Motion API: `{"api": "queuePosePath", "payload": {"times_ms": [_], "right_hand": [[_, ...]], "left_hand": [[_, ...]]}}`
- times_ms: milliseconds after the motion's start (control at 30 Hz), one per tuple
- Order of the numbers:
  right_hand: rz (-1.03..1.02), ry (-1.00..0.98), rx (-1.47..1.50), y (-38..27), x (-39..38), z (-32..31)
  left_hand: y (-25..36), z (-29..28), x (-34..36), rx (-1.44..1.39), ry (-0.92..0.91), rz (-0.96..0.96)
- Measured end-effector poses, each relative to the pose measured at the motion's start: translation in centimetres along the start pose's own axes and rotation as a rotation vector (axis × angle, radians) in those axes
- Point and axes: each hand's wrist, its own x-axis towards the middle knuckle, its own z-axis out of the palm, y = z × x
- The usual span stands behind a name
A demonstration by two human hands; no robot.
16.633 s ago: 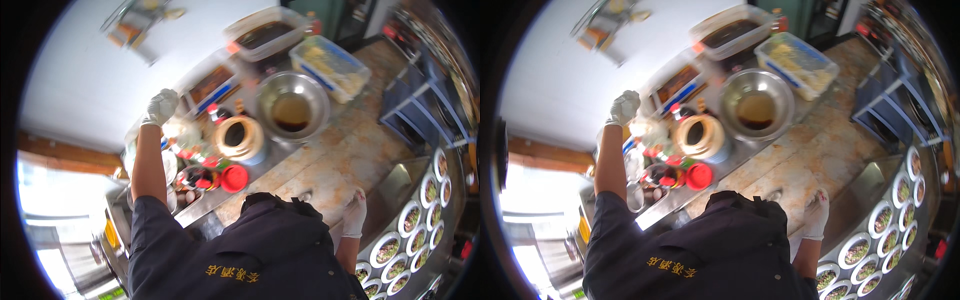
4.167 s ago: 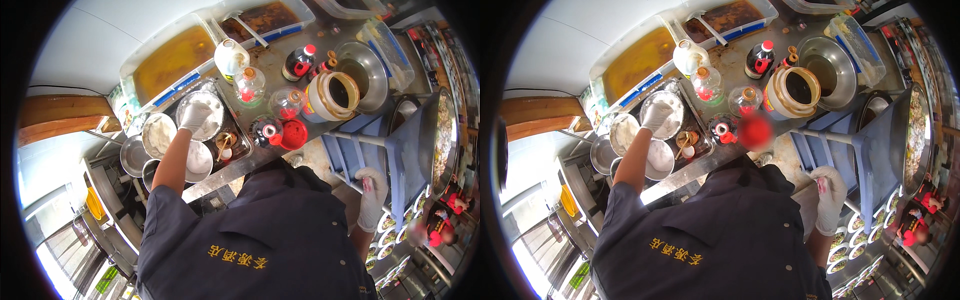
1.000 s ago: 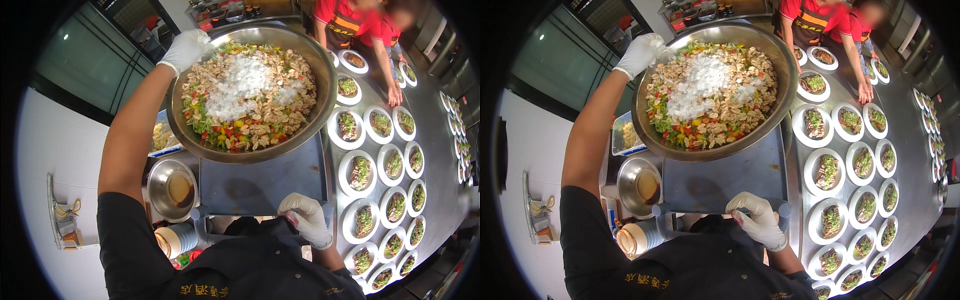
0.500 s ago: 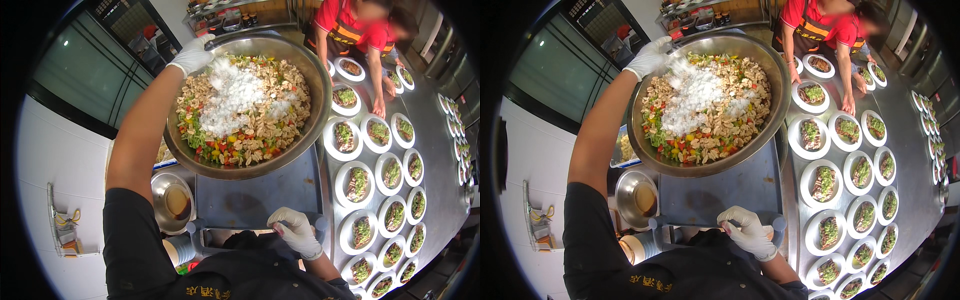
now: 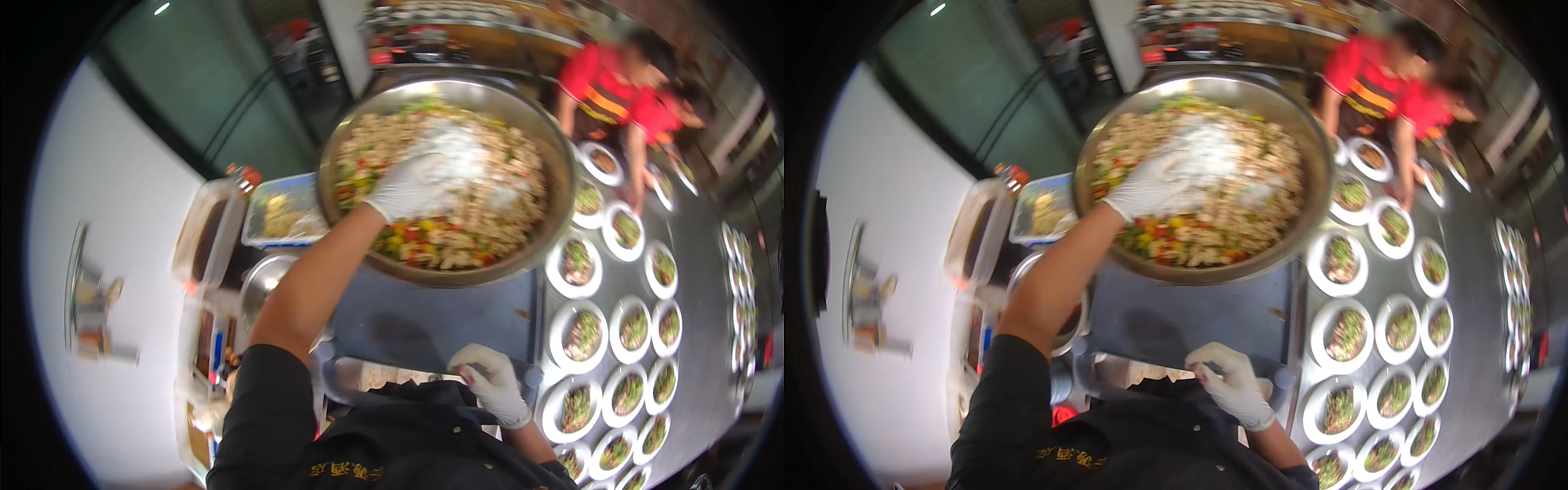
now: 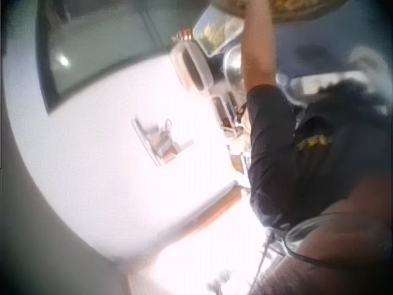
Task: The person adds various seasonings and oil from bottles and containers into a large bowl filled with chopped vegetables and meat, then thoroughly mixes the ingredients together by hand.
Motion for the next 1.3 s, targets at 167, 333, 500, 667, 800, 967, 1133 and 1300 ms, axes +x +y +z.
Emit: {"api": "queuePosePath", "payload": {"times_ms": [167,333,500,667,800,967,1133,1300], "right_hand": [[0.014,-0.019,0.097,-1.3,0.2,3.8],[-0.056,-0.210,0.116,0.0,1.4,8.9],[-0.151,-0.384,0.033,1.7,2.5,15.5],[-0.133,-0.436,0.001,2.7,1.1,23.1],[-0.092,-0.421,-0.124,3.3,-1.5,29.1],[-0.058,-0.476,-0.300,2.7,-5.0,35.2],[-0.022,-0.467,-0.416,2.6,-6.9,38.2],[-0.019,-0.481,-0.344,2.5,-7.5,40.7]], "left_hand": [[4.3,-6.6,-13.8,-0.009,0.467,0.100],[11.6,-18.3,-40.8,0.508,0.809,-0.077],[9.0,-18.2,-74.5,0.493,1.444,-0.667],[-5.8,-8.6,-97.6,1.189,0.424,-1.307],[-15.3,-1.2,-103.9,0.806,0.425,-1.381],[-17.7,-1.3,-101.7,0.688,0.125,-1.492],[-21.6,0.4,-102.0,0.830,0.270,-1.367],[-22.6,-1.7,-101.9,0.588,0.429,-1.404]]}}
